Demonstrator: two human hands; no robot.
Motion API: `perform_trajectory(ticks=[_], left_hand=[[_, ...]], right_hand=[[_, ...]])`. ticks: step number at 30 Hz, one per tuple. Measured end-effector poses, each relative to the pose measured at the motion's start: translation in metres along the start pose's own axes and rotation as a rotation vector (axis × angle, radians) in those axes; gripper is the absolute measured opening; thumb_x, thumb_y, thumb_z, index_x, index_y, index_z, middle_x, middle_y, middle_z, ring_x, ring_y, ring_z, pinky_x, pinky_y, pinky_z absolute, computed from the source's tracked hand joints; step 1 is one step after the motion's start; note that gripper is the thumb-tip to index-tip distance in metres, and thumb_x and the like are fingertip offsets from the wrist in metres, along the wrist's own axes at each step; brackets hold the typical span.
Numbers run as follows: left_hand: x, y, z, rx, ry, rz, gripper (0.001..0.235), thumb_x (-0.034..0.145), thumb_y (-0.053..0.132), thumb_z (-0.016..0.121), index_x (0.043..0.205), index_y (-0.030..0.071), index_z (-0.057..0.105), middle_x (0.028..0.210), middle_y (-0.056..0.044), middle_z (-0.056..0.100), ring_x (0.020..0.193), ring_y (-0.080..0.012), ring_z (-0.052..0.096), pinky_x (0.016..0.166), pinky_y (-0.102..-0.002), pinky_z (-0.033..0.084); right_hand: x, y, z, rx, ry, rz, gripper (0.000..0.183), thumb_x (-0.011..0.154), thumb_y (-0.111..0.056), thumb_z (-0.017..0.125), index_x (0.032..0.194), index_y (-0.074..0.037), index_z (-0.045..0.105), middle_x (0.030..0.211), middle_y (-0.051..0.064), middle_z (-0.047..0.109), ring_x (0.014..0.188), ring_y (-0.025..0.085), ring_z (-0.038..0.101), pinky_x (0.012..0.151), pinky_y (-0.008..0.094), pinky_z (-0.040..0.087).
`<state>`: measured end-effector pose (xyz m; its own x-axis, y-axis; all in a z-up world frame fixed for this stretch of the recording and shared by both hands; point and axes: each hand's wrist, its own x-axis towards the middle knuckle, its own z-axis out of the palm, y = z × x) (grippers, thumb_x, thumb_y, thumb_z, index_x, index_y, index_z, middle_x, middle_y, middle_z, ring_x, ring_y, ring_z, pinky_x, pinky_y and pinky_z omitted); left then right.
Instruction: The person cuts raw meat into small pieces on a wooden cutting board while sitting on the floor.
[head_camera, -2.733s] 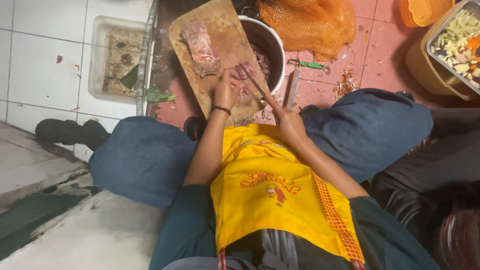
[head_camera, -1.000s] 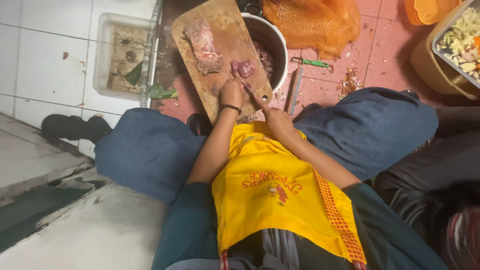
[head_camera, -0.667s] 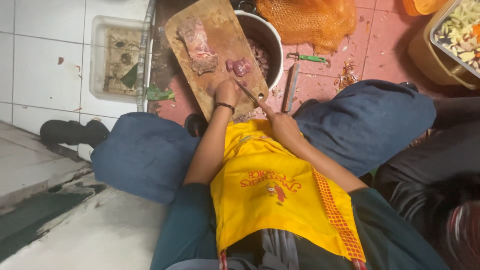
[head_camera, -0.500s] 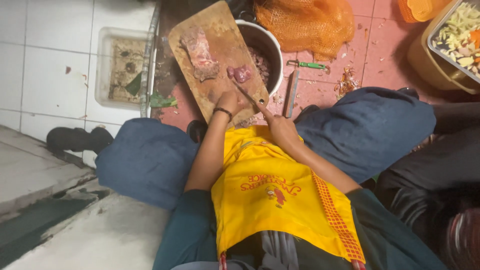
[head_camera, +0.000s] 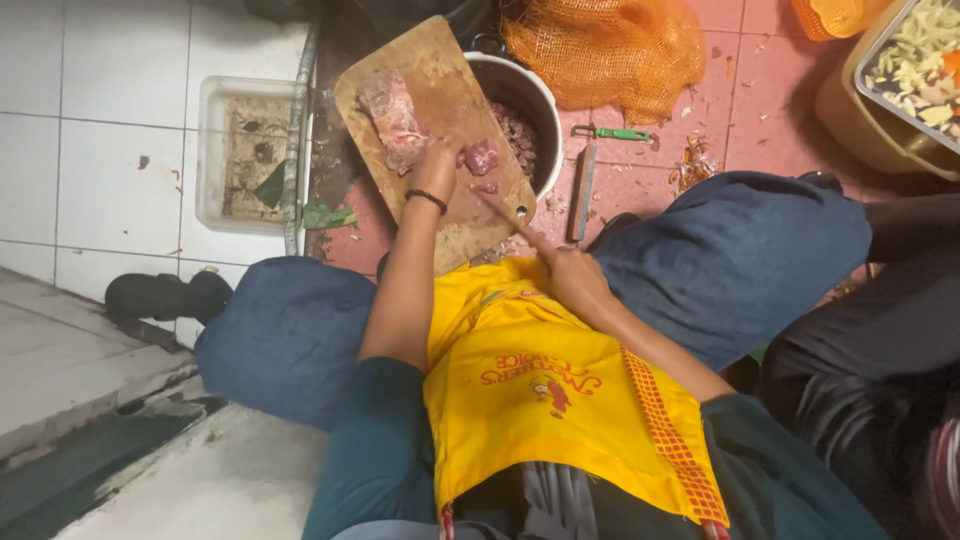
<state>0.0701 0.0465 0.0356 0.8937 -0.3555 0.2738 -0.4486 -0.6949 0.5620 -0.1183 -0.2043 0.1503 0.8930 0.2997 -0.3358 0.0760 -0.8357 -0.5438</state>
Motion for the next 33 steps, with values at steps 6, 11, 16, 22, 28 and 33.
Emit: perform_trajectory(ticks=[6, 11, 16, 22, 28, 33], left_hand=[[-0.023, 0.003, 0.011, -0.265, -0.027, -0.226, 0.019, 0.079, 0.002, 0.079, 0.095, 0.006, 0.071, 0.091, -0.013, 0.072, 0.081, -0.0284, 0.072, 0.07, -0.035, 0.057], [-0.055, 0.015, 0.049, -0.765, -0.06, -0.726, 0.018, 0.089, 0.011, 0.078, 0.104, 0.005, 0.07, 0.086, -0.011, 0.074, 0.069, -0.0259, 0.068, 0.061, -0.035, 0.051], [-0.068, 0.052, 0.022, -0.099, 0.028, -0.566, 0.033, 0.075, 0.015, 0.089, 0.093, 0.002, 0.064, 0.076, -0.013, 0.067, 0.073, -0.032, 0.067, 0.068, -0.043, 0.053], [-0.069, 0.07, -0.008, -0.075, 0.147, -0.324, 0.041, 0.057, 0.008, 0.089, 0.091, 0.001, 0.066, 0.09, -0.021, 0.065, 0.081, -0.0405, 0.066, 0.069, -0.048, 0.053], [-0.075, 0.059, 0.023, -0.086, 0.185, -0.28, 0.02, 0.074, 0.001, 0.081, 0.089, 0.002, 0.068, 0.095, -0.02, 0.067, 0.091, -0.0415, 0.066, 0.081, -0.047, 0.053], [-0.077, 0.067, 0.025, 0.064, 0.143, -0.375, 0.015, 0.079, 0.005, 0.078, 0.088, 0.001, 0.067, 0.101, -0.021, 0.066, 0.096, -0.0426, 0.065, 0.084, -0.049, 0.053]], right_hand=[[0.0, 0.011, -0.001, 0.005, 0.133, 0.138, 0.064, 0.1, -0.016, 0.052, 0.157, -0.041, 0.037, 0.085, 0.029, 0.069, 0.079, 0.049, 0.068, 0.07, 0.059, 0.052], [0.003, 0.01, 0.01, 0.08, 0.22, 0.047, 0.064, 0.101, -0.014, 0.053, 0.159, -0.037, 0.035, 0.088, 0.027, 0.069, 0.079, 0.049, 0.068, 0.069, 0.059, 0.052], [0.002, 0.011, 0.013, 0.032, 0.105, -0.014, 0.077, 0.092, -0.011, 0.058, 0.159, -0.037, 0.031, 0.089, 0.026, 0.07, 0.08, 0.047, 0.069, 0.07, 0.058, 0.053], [-0.005, 0.008, 0.011, -0.016, 0.113, 0.036, 0.087, 0.086, -0.011, 0.063, 0.161, -0.035, 0.027, 0.093, 0.028, 0.069, 0.082, 0.048, 0.069, 0.072, 0.057, 0.053], [-0.009, 0.008, 0.015, -0.071, 0.028, 0.08, 0.081, 0.095, -0.014, 0.061, 0.165, -0.034, 0.025, 0.094, 0.026, 0.07, 0.078, 0.047, 0.069, 0.071, 0.056, 0.054], [-0.018, -0.013, -0.004, -0.025, -0.015, 0.047, 0.081, 0.089, -0.021, 0.065, 0.16, -0.033, 0.029, 0.083, 0.028, 0.07, 0.075, 0.048, 0.068, 0.068, 0.058, 0.052]])
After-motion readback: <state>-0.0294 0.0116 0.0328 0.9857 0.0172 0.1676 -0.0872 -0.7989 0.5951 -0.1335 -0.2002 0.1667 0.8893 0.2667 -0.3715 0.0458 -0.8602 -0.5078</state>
